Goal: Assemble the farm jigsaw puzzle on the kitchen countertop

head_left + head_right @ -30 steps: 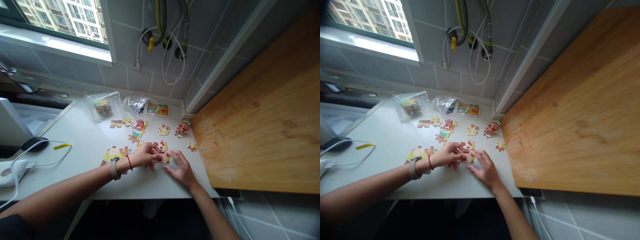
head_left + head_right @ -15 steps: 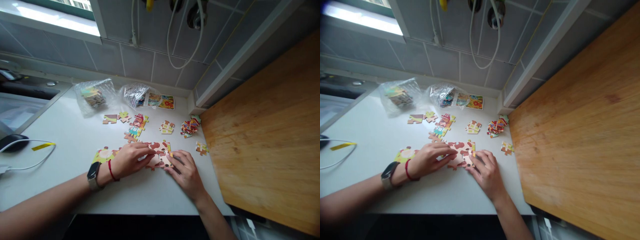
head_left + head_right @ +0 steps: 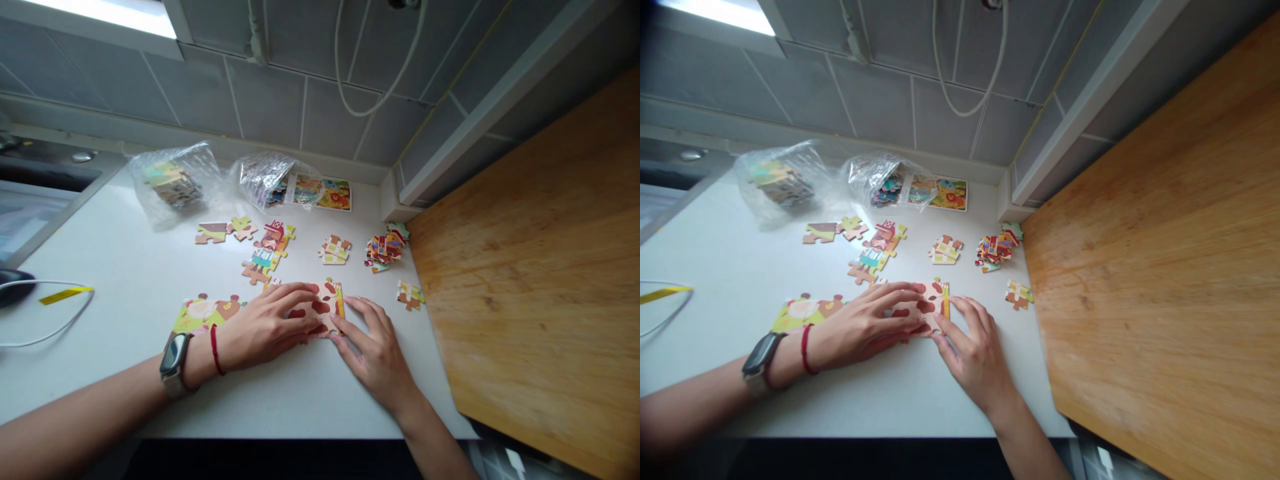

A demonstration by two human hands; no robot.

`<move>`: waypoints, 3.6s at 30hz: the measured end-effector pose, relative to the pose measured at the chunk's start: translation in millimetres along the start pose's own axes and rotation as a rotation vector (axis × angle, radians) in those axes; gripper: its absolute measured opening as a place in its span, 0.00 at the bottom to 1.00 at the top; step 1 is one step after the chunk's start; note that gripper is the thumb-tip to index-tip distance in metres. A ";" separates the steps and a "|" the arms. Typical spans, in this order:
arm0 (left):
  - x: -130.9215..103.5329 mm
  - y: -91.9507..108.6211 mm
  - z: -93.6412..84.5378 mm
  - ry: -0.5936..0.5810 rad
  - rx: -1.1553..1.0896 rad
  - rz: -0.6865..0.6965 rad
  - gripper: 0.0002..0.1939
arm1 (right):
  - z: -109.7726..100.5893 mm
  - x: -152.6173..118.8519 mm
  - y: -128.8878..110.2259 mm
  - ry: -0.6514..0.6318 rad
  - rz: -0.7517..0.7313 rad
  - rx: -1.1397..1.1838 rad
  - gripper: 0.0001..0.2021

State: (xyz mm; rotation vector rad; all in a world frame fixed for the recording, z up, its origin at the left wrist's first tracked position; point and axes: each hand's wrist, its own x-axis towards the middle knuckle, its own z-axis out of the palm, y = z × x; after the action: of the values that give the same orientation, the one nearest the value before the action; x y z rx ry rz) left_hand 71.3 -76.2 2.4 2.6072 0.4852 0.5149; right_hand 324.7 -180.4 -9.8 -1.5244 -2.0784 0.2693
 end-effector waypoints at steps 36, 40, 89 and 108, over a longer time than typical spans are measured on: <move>-4.6 -3.3 1.1 -0.095 0.080 -0.037 0.20 | -1.4 -0.8 -2.0 0.001 0.048 0.044 0.18; -4.8 -3.3 1.7 -0.108 0.096 -0.037 0.20 | -1.3 -0.6 -2.0 -0.004 0.047 0.034 0.16; -4.0 -3.2 1.0 -0.101 0.067 -0.044 0.20 | -3.3 2.1 -3.2 -0.012 0.029 0.019 0.13; -7.6 57.0 25.0 -0.066 -0.132 0.275 0.07 | 0.1 5.1 2.6 0.129 0.158 0.134 0.08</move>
State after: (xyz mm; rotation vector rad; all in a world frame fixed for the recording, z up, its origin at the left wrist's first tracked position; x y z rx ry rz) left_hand 89.5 -136.0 6.5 2.5659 0.0667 0.5266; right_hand 325.7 -174.8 -9.6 -1.5837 -1.8064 0.3518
